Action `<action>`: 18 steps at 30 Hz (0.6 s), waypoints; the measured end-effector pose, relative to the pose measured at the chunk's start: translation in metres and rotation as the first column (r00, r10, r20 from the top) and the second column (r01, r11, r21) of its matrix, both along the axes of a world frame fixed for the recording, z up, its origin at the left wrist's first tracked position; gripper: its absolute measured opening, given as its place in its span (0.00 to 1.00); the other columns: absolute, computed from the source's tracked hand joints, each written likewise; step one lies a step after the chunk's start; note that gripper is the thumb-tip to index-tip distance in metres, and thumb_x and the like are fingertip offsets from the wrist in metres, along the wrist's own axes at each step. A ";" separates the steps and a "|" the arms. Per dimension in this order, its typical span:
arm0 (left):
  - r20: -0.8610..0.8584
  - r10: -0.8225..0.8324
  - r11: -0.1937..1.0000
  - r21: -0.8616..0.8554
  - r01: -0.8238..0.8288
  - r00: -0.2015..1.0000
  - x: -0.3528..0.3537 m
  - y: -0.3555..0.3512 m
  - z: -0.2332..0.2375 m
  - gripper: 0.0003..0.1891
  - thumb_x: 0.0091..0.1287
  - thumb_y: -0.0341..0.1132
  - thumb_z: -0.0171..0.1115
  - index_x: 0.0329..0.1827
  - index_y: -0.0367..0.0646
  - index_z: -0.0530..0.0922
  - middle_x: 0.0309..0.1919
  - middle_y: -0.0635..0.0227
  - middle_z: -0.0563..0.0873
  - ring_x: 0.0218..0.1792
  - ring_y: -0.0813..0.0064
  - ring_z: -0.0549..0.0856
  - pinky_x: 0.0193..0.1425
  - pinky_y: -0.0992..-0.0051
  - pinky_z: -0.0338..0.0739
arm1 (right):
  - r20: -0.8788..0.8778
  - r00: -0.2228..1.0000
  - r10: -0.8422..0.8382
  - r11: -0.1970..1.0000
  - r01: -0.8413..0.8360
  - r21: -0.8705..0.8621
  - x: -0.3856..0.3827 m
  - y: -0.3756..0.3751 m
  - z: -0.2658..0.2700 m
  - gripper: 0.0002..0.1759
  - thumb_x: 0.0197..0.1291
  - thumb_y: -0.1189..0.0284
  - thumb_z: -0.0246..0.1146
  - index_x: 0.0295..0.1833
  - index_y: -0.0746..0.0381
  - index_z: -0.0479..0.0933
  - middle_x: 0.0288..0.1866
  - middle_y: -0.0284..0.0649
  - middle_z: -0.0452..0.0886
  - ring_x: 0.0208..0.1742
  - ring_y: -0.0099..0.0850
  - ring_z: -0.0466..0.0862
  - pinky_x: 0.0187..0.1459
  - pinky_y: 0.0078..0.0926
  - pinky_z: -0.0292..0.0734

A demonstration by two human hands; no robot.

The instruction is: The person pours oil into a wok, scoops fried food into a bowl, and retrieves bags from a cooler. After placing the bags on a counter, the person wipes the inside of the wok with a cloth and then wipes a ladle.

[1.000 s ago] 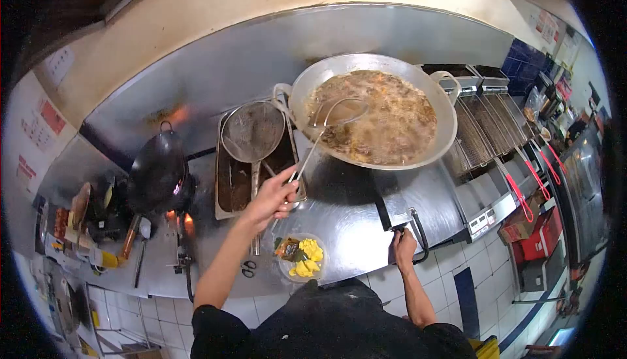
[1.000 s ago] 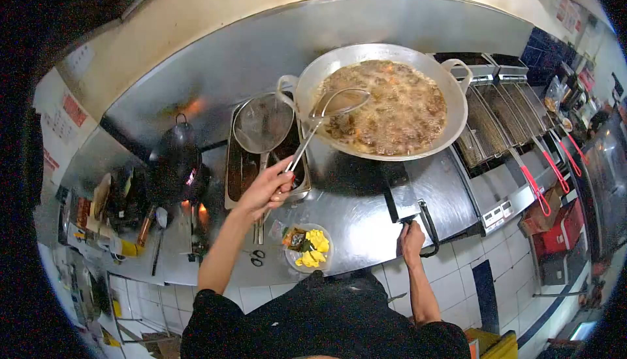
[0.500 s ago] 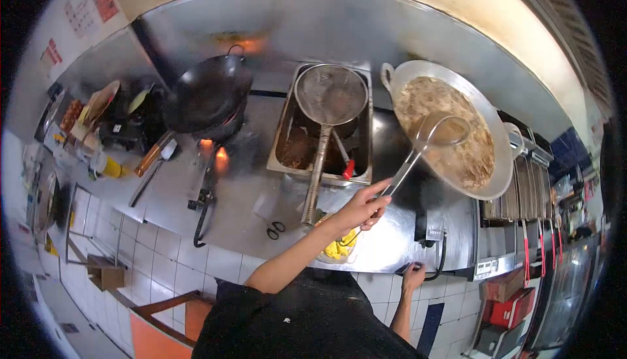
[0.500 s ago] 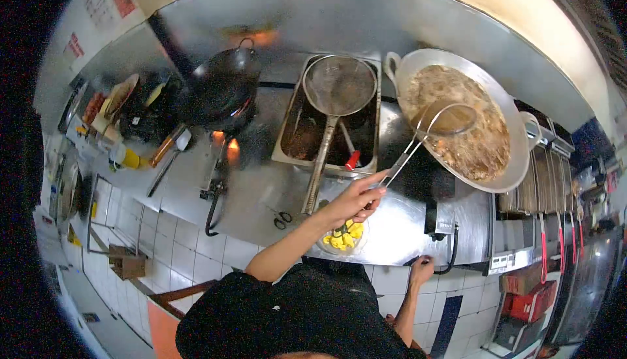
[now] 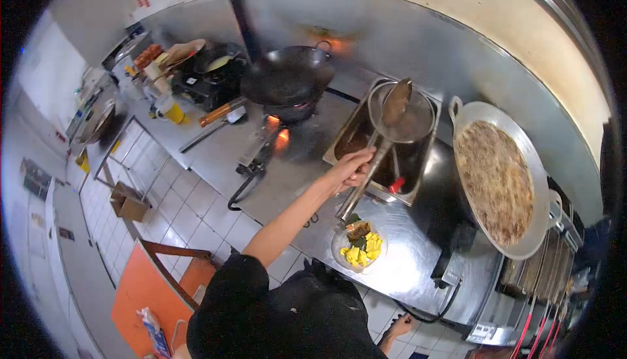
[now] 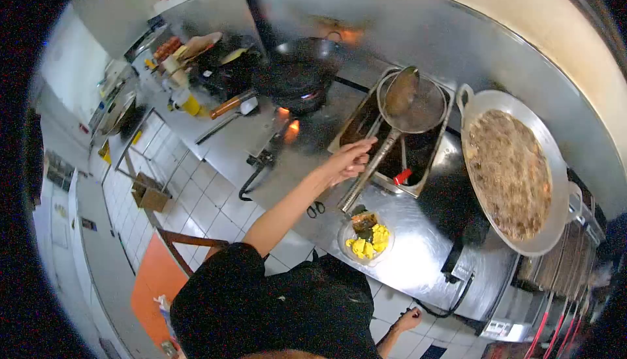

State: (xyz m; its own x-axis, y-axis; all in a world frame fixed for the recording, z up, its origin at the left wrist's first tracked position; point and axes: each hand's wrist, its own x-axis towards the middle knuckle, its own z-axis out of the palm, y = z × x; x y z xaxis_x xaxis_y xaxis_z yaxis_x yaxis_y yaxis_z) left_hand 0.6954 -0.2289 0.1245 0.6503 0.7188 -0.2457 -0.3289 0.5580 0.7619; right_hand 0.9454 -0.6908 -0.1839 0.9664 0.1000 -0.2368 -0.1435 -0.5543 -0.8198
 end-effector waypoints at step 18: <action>-0.164 0.084 0.945 0.325 -0.026 0.983 -0.171 -0.029 -0.076 0.19 0.74 0.43 0.52 0.61 0.43 0.74 0.38 0.70 0.84 0.33 0.82 0.81 0.32 0.79 0.79 | -0.625 0.228 0.747 0.192 -0.973 -0.126 -0.170 0.112 0.007 0.21 0.62 0.61 0.55 0.43 0.71 0.78 0.36 0.55 0.82 0.39 0.44 0.81 0.41 0.41 0.73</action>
State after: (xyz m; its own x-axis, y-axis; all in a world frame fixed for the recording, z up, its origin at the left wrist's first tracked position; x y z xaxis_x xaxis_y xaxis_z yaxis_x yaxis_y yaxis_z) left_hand 0.5243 -0.2578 0.0483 0.5756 0.8114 -0.1021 -0.1990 0.2601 0.9449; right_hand 0.7752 -0.5787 -0.1770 0.1168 0.5901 -0.7989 0.4857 -0.7355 -0.4723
